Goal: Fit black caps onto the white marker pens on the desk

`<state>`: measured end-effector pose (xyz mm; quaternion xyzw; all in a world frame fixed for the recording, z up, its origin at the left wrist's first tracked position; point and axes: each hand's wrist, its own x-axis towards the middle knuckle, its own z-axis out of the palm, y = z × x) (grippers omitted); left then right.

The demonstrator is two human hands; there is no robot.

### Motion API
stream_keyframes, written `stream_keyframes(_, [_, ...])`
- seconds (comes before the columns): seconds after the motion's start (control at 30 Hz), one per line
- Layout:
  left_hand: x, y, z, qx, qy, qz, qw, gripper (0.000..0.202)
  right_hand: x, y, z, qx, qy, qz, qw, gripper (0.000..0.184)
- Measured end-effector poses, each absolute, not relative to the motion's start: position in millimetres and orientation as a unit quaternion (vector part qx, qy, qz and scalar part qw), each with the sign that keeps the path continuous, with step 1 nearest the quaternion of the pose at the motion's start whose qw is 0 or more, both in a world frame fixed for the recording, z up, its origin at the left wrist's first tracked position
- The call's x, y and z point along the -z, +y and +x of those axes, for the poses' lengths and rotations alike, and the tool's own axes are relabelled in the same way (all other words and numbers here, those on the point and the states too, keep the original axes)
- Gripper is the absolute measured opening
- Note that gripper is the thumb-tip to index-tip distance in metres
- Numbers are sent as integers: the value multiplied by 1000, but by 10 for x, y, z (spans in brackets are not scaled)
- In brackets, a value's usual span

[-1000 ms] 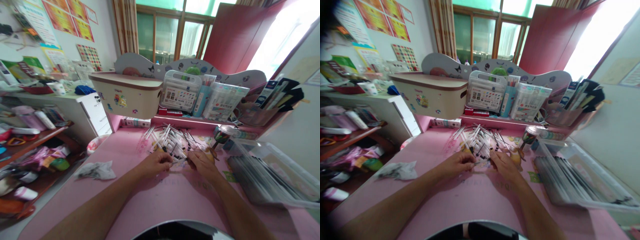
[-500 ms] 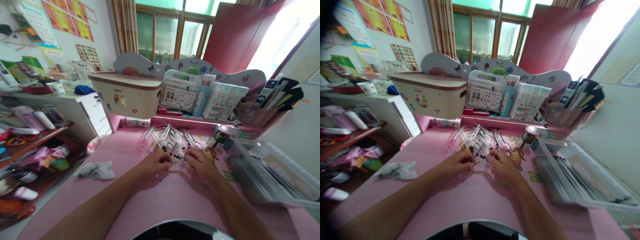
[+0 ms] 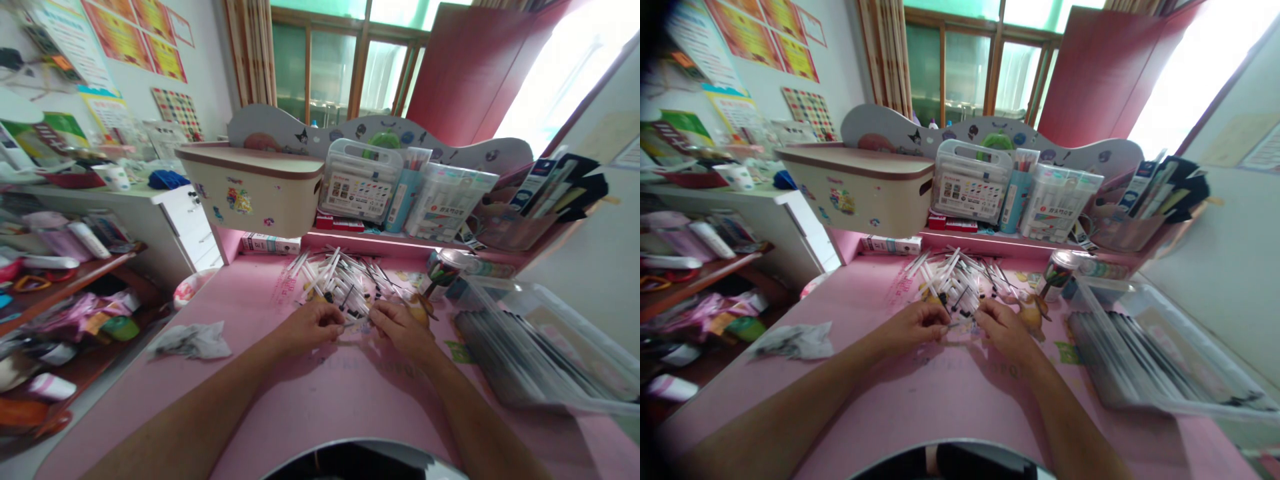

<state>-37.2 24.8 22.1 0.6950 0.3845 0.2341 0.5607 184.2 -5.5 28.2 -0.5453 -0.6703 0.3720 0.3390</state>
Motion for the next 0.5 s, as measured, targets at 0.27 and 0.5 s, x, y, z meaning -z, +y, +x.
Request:
stream_keyframes(0.27, [-187, 291, -390, -232, 372, 733, 520, 16, -238, -41, 1863, -432, -645, -525, 351, 25])
stream_keyframes(0.5, [-191, 284, -397, -277, 366, 758, 464, 14, -199, -43, 1860, -393, -660, -533, 354, 26])
